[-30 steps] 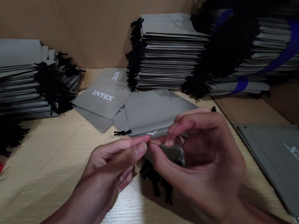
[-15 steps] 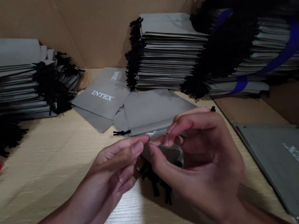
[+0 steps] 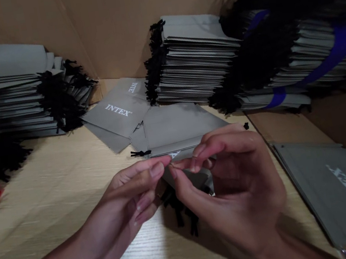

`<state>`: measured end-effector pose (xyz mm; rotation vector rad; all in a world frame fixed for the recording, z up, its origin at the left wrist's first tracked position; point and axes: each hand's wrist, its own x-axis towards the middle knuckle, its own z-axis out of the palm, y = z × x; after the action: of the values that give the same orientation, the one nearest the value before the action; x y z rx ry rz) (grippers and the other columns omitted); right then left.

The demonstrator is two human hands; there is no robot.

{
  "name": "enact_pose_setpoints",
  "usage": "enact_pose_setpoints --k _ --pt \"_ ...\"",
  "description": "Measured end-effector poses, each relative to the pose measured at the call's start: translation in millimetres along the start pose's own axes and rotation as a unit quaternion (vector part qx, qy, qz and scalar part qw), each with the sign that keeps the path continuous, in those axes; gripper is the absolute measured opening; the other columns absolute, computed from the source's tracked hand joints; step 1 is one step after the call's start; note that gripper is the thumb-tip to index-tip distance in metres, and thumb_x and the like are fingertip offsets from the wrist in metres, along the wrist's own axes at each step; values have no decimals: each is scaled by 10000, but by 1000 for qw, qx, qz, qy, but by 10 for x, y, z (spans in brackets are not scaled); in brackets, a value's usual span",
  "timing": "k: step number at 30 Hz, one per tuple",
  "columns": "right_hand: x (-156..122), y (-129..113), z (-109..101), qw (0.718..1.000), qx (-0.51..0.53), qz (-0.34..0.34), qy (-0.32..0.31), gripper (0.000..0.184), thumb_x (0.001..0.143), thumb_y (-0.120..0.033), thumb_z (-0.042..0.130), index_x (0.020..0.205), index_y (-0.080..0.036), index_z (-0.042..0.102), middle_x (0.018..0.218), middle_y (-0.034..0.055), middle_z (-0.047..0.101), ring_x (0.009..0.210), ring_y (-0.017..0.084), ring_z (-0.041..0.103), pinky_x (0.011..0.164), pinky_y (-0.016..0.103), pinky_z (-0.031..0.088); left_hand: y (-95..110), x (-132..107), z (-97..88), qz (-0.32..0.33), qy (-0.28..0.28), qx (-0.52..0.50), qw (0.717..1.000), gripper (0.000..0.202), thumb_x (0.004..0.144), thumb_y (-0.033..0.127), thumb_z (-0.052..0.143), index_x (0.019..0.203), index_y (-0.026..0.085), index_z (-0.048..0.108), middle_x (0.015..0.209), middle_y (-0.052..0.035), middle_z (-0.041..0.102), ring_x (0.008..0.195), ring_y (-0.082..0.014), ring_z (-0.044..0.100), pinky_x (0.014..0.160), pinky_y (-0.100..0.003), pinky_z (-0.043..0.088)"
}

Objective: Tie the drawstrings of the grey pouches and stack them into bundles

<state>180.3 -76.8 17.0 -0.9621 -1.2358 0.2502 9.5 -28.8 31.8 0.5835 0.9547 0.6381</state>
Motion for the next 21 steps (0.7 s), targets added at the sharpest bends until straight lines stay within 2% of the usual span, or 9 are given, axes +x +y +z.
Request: enact_pose_setpoints --k 6,11,16,19,21 --pt "9 -13 -8 1000 -12 1 -1 383 884 8 809 1062 -297 664 919 -8 665 804 188 663 626 339 567 -9 11 16 9 6 25 1000 417 596 429 1140 898 242 921 614 64 599 543 -56 455 550 -100 496" --pt "9 -26 -8 1000 -12 11 -5 374 880 -2 809 1060 -296 664 927 1 670 805 196 670 638 355 581 -26 14 6 17 5 56 998 465 651 489 1111 1023 266 943 744 -2 742 656 -97 603 608 -134 520" --pt "-16 -28 2 999 -3 35 2 385 861 5 808 1067 -287 664 959 -2 660 809 187 676 657 352 592 -32 1 -11 29 -15 62 998 433 691 501 1090 1021 261 945 744 2 768 564 -66 489 522 -133 428" --pt "-20 -27 1 999 -10 31 3 398 843 1 809 1078 -286 664 979 -8 666 807 181 668 665 357 592 -26 1 -10 22 -24 59 998 369 721 476 1081 992 269 942 803 -2 801 619 -71 563 590 -119 490" --pt "-19 -25 -1 1000 -15 26 4 413 828 11 808 1080 -283 664 977 -15 668 794 173 666 673 359 590 -21 1 -4 11 -27 57 998 351 741 462 1073 1007 277 937 825 -2 802 714 -92 651 707 -125 560"
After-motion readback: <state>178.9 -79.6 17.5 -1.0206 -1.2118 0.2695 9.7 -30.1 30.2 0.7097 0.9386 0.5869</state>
